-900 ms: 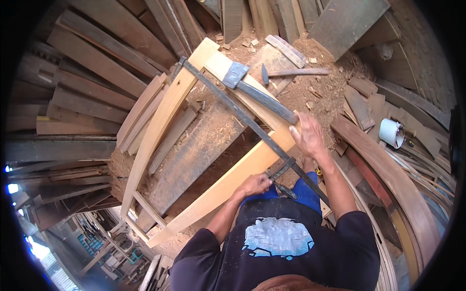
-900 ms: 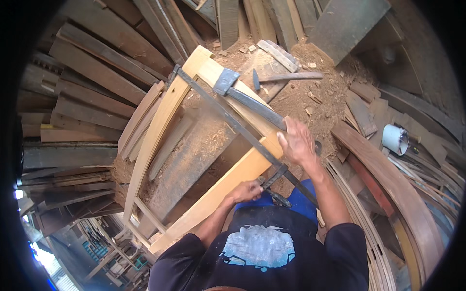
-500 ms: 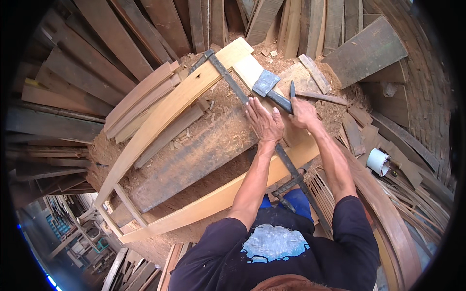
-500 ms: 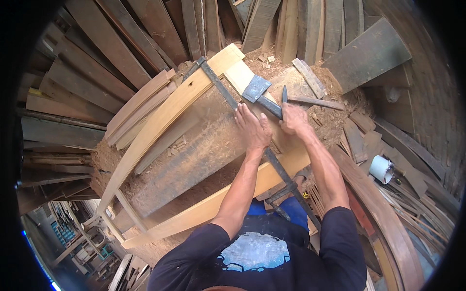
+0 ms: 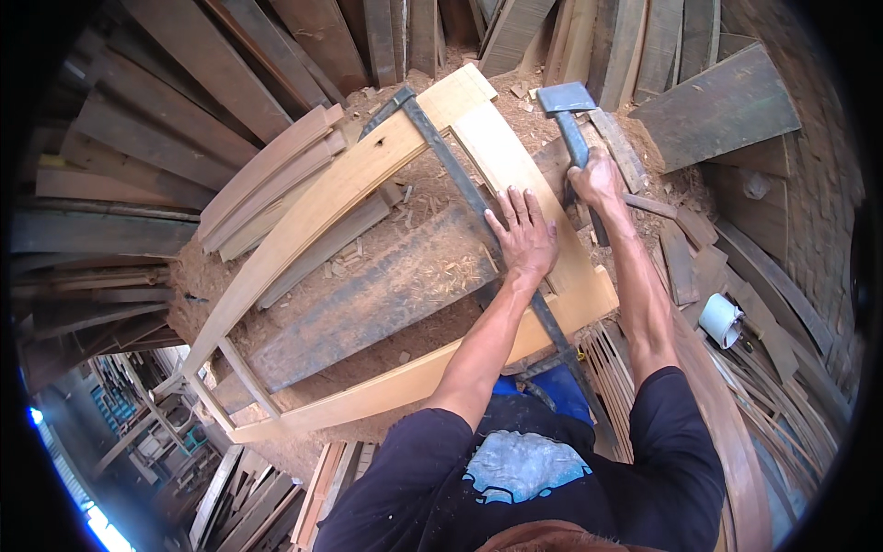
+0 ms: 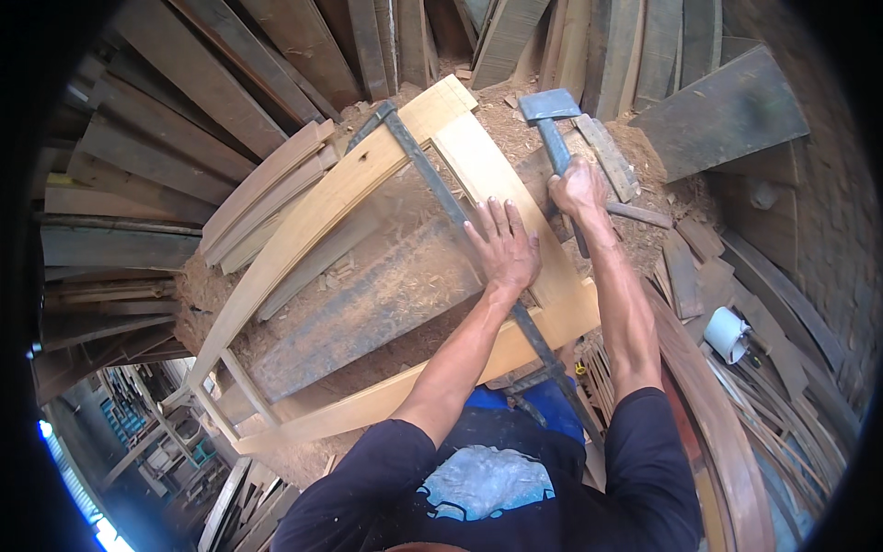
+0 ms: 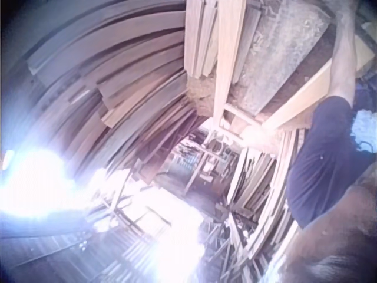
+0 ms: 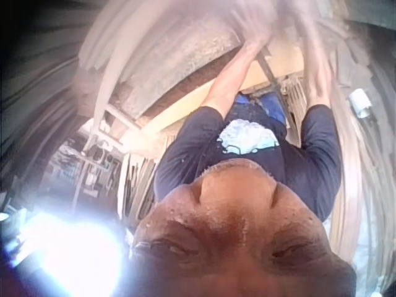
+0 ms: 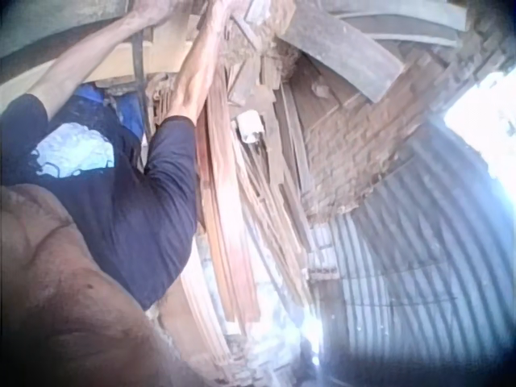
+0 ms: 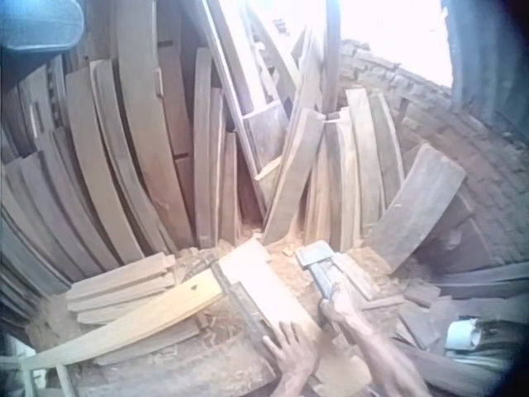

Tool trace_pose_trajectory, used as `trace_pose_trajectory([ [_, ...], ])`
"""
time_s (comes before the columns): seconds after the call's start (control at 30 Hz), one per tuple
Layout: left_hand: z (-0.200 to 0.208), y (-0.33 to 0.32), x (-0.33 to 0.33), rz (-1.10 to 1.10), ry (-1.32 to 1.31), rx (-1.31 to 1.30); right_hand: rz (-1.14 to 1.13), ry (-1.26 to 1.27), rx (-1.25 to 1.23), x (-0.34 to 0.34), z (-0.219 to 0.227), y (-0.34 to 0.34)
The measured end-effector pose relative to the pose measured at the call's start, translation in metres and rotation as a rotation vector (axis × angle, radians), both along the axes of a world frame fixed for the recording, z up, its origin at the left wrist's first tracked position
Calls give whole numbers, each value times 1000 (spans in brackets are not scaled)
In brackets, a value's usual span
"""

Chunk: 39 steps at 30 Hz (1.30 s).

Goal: The person assembles a rectangular wooden frame by joining planks with a hammer and nails. They use a clamp to hold pieces in place, tap joints to align them, and measure the frame with a tape measure to verify dimensions.

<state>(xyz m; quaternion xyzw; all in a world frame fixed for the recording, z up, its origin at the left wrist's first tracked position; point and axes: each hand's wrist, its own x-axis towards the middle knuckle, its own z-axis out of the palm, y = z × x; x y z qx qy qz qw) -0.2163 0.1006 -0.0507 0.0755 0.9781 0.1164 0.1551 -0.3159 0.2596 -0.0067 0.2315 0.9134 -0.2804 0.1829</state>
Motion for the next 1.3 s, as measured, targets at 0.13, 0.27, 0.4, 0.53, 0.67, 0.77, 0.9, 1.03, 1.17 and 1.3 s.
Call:
trace_pose_trajectory([
  [0.13,-7,1,1,0,31,31,219,52,46,19,-15,-18],
  [0.27,-13,-1,3,5,80,47,189,-2,3,17,-9,-14],
  [0.4,-6,2,2,-8,67,29,103,67,-69,26,-3,-8],
  [0.53,0,2,1,-4,82,20,-22,162,-260,76,26,4],
  [0.67,-5,1,-1,-12,61,-37,-101,246,-486,154,32,32],
  [0.77,-11,2,6,-32,64,-60,-245,77,-777,171,73,51],
  [0.9,-12,4,3,-40,69,-92,-291,11,-657,195,71,82],
  [1.03,-5,1,2,-52,31,-58,-148,-201,-431,213,58,80],
  [1.17,-8,3,2,-57,39,-71,120,-52,-326,225,34,74],
  [1.3,-12,1,4,-41,50,-68,1,-261,-504,201,53,86],
])
